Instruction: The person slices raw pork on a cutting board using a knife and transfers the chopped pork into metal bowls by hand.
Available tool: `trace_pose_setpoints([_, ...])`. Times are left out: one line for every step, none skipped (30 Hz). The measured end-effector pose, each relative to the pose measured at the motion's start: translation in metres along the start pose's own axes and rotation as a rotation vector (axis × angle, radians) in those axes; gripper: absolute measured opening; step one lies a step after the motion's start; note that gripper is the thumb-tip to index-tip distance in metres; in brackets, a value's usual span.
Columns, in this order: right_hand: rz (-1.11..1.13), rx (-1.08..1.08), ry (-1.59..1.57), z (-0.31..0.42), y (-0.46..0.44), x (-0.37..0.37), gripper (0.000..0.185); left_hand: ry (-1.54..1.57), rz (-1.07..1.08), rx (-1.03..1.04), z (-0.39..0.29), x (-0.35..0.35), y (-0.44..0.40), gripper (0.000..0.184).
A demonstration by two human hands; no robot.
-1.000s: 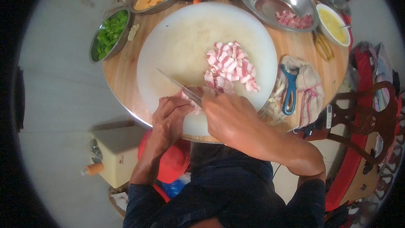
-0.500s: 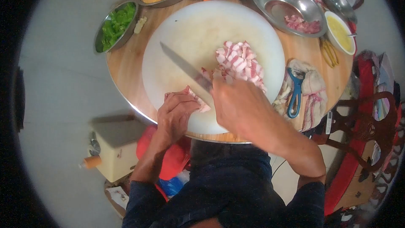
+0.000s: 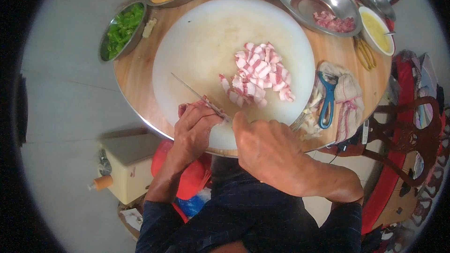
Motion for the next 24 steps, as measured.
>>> trace_pose_setpoints([0.002, 0.003, -0.001, 0.001, 0.002, 0.0, 0.019, 0.002, 0.002, -0.001, -0.001, 0.0, -0.001, 0.032])
trace_pose_setpoints([0.038, 0.022, -0.004, 0.003, 0.003, 0.0, 0.02, 0.004, 0.002, -0.002, -0.002, 0.0, -0.001, 0.032])
trace_pose_setpoints([0.075, 0.04, -0.006, 0.004, 0.005, 0.001, 0.02, 0.0, -0.002, -0.009, -0.002, 0.0, 0.0, 0.032])
trace_pose_setpoints([0.079, 0.04, -0.002, 0.004, 0.008, 0.003, 0.02, -0.003, -0.008, -0.017, -0.002, 0.001, 0.001, 0.032])
trace_pose_setpoints([0.096, 0.052, -0.021, 0.002, 0.014, 0.005, 0.02, -0.001, -0.015, -0.023, -0.002, 0.001, 0.002, 0.032])
trace_pose_setpoints([0.115, 0.064, -0.039, -0.001, 0.019, 0.008, 0.02, -0.011, -0.001, -0.034, -0.001, 0.002, 0.003, 0.033])
trace_pose_setpoints([0.126, 0.06, -0.035, 0.0, 0.026, 0.009, 0.02, -0.021, 0.012, -0.047, 0.0, 0.003, 0.004, 0.033])
trace_pose_setpoints([0.122, 0.066, 0.003, 0.001, 0.034, 0.007, 0.019, -0.016, 0.006, -0.059, 0.001, 0.003, 0.005, 0.033])
trace_pose_setpoints([0.116, 0.073, 0.041, 0.002, 0.037, 0.005, 0.019, -0.004, 0.008, -0.064, 0.001, 0.003, 0.005, 0.034])
trace_pose_setpoints([0.122, 0.075, 0.042, 0.003, 0.035, 0.005, 0.019, 0.008, 0.014, -0.064, 0.001, 0.004, 0.005, 0.034])
trace_pose_setpoints([0.162, 0.098, 0.043, 0.003, 0.03, 0.006, 0.019, 0.016, 0.015, -0.063, 0.002, 0.006, 0.005, 0.034])
trace_pose_setpoints([0.199, 0.12, 0.043, 0.003, 0.024, 0.007, 0.019, 0.013, 0.01, -0.055, 0.003, 0.006, 0.005, 0.034])
trace_pose_setpoints([0.197, 0.123, 0.041, 0.003, 0.016, 0.005, 0.019, 0.005, 0.005, -0.047, 0.003, 0.005, 0.006, 0.033])
trace_pose_setpoints([0.156, 0.029, 0.031, 0.007, 0.003, 0.003, 0.019, 0.003, 0.008, -0.041, 0.003, 0.004, 0.005, 0.033])
trace_pose_setpoints([0.111, -0.062, 0.022, 0.011, -0.007, 0.001, 0.019, 0.012, 0.01, -0.044, 0.002, 0.002, 0.003, 0.032])
trace_pose_setpoints([0.098, -0.057, 0.022, 0.01, -0.02, 0.009, 0.019, 0.02, 0.012, -0.043, 0.001, 0.001, -0.001, 0.03])
trace_pose_setpoints([-0.023, -0.075, 0.024, 0.008, -0.034, 0.015, 0.017, 0.015, 0.012, -0.027, 0.0, 0.001, -0.002, 0.03])
trace_pose_setpoints([-0.144, -0.094, 0.027, 0.008, -0.042, 0.014, 0.014, -0.011, 0.009, -0.046, 0.0, 0.001, -0.002, 0.029])
trace_pose_setpoints([-0.157, -0.091, 0.028, 0.008, -0.043, 0.014, 0.014, -0.035, 0.007, -0.068, 0.0, 0.0, -0.001, 0.028])
trace_pose_setpoints([-0.152, -0.084, 0.022, 0.008, -0.044, 0.014, 0.014, -0.041, 0.01, -0.058, -0.001, 0.0, -0.001, 0.028])
trace_pose_setpoints([-0.144, -0.074, 0.013, 0.007, -0.044, 0.015, 0.013, -0.037, 0.012, -0.06, -0.002, -0.001, -0.001, 0.029])
trace_pose_setpoints([-0.149, -0.069, 0.011, 0.005, -0.037, 0.015, 0.013, -0.03, 0.014, -0.065, -0.002, 0.0, -0.001, 0.03])
trace_pose_setpoints([-0.13, -0.102, 0.015, 0.002, -0.024, 0.015, 0.013, -0.03, 0.013, -0.065, 0.0, 0.001, -0.001, 0.03])
trace_pose_setpoints([-0.102, -0.14, 0.018, 0.001, -0.011, 0.015, 0.014, -0.027, 0.001, -0.059, 0.001, 0.003, 0.001, 0.03])
Point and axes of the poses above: each hand's wrist, its own y-axis away from the middle knuckle, its own x-axis out of the palm, z = x × y, the point moved 5 cm from there along -y, towards the middle knuckle, and after that the axes turned 14 degrees about z, right-handed, at the moved point
